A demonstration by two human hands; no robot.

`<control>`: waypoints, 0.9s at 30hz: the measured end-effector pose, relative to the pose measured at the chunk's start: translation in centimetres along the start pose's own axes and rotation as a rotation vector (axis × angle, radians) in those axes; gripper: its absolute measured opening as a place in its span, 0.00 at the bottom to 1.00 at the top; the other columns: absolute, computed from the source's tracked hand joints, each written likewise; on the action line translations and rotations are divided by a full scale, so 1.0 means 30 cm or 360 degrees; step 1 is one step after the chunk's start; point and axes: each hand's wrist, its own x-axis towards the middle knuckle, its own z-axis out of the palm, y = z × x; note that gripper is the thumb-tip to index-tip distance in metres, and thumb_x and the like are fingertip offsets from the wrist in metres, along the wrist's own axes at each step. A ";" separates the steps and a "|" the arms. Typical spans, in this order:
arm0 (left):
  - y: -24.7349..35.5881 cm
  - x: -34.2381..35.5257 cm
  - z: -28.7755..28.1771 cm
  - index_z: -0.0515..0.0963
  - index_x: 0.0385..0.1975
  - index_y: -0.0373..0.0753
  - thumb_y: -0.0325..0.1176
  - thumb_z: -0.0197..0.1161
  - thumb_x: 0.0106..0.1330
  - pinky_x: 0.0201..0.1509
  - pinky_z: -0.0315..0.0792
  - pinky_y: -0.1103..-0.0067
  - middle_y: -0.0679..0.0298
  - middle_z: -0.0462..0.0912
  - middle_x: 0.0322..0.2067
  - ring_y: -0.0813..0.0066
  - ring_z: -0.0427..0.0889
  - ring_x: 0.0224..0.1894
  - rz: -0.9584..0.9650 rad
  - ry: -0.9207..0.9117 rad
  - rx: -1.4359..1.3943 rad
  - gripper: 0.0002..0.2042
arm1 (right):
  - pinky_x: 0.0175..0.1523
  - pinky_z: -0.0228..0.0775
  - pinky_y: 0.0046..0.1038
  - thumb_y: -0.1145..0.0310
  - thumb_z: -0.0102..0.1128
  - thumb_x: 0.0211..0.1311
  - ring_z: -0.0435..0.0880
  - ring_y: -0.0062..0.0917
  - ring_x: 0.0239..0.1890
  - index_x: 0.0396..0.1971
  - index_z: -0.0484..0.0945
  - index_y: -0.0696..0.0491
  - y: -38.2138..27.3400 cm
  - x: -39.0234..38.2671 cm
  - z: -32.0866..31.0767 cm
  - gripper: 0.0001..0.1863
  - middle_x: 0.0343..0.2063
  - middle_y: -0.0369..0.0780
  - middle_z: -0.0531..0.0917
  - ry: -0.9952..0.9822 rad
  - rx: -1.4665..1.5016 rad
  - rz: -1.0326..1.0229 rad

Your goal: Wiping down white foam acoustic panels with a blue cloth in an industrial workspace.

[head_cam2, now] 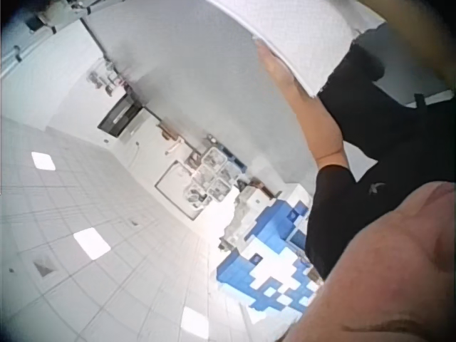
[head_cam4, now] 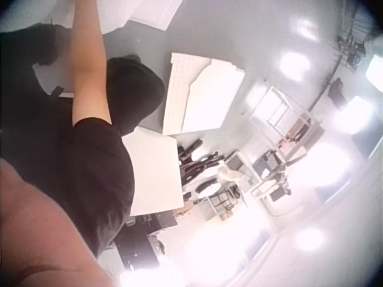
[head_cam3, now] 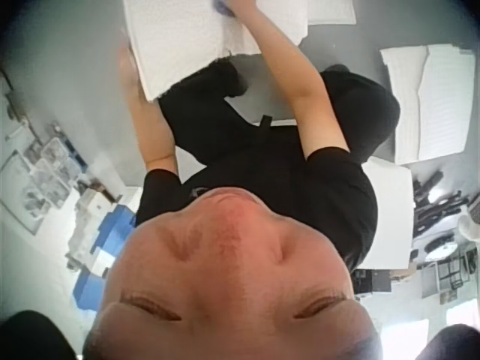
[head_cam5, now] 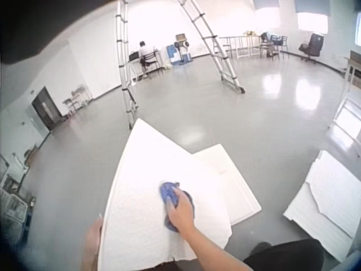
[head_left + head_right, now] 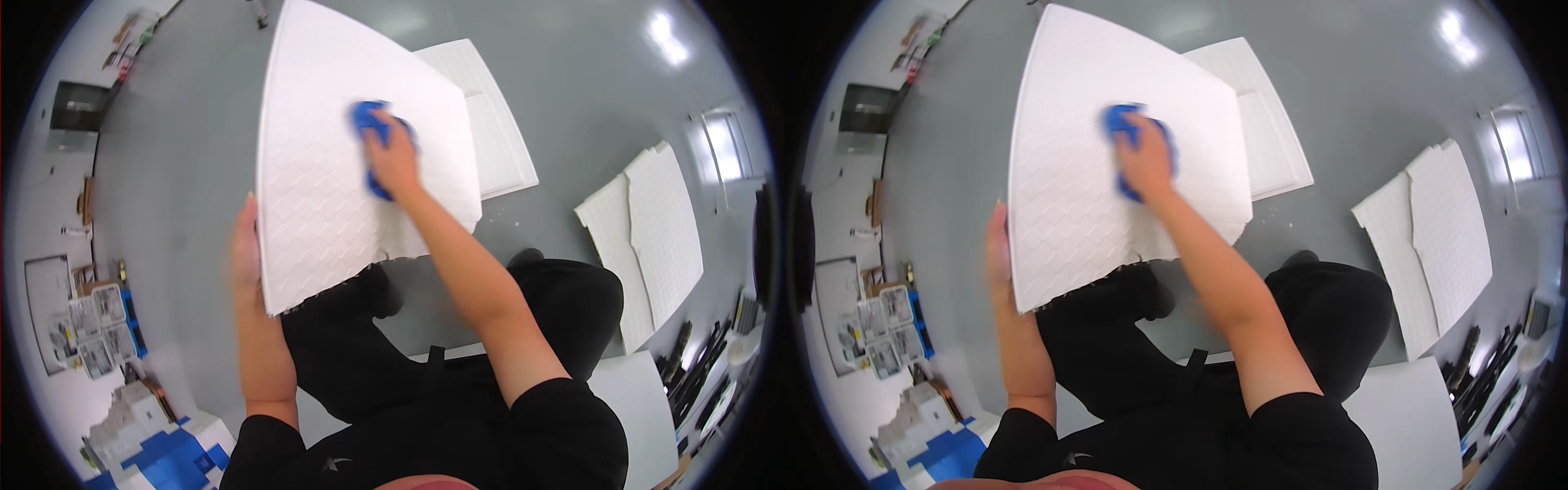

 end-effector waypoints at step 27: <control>-0.001 -0.026 0.069 0.65 0.57 0.31 0.55 0.38 0.70 0.57 0.68 0.70 0.52 0.72 0.53 0.63 0.73 0.54 0.0045 -0.0218 -0.0016 0.31 | 0.55 0.65 0.35 0.53 0.54 0.57 0.76 0.43 0.50 0.55 0.70 0.48 0.372 -0.423 -0.332 0.26 0.46 0.51 0.78 0.0201 -0.0385 0.0849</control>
